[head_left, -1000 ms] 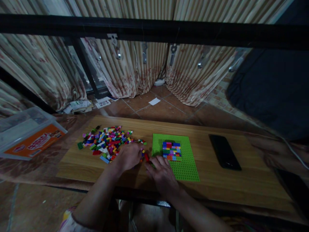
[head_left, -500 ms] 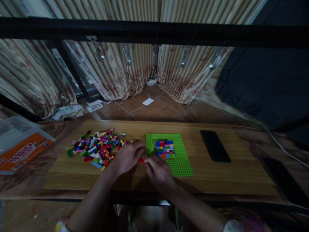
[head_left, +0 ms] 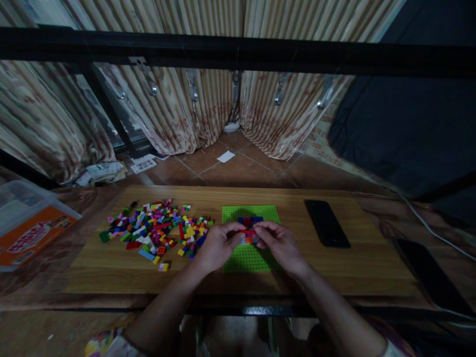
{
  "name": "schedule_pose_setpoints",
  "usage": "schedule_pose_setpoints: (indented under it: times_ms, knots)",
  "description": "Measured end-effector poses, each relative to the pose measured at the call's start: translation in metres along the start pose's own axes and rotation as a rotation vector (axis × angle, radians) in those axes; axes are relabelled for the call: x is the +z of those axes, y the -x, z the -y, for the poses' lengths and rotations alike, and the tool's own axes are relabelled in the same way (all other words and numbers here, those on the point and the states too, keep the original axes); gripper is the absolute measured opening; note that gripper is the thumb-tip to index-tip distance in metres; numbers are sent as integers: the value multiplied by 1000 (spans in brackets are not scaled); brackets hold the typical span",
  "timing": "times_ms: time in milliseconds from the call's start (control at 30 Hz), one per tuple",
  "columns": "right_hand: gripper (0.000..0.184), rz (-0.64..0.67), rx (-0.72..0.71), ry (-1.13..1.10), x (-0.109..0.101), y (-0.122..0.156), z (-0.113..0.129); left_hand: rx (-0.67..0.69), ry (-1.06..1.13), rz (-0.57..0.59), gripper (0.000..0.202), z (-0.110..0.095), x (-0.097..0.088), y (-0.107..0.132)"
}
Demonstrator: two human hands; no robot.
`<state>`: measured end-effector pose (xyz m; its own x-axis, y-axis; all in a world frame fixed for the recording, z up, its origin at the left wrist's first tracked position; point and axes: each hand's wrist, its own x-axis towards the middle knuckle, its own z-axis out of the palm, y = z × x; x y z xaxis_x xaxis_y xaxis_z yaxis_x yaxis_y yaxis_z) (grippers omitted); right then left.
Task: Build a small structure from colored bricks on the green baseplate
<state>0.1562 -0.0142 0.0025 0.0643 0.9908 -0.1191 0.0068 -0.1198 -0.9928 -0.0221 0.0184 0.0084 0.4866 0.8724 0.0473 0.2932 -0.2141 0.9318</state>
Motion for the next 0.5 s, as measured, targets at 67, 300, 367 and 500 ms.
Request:
schedule_pose_setpoints:
  times_ms: [67, 300, 367, 500]
  knots:
    - [29, 19, -45, 90, -9, 2, -1, -1, -33, -22, 20, 2, 7, -1]
    - [17, 49, -230, 467, -20, 5, 3, -5, -163, -36, 25, 3, 19, 3]
    - [17, 74, -242, 506, -19, 7, 4, 1, -191, -23, 25, 1, 10, 3]
    - [19, 118, -219, 530, -15, 13, 2, -65, -314, -48, 26, 1, -37, 6]
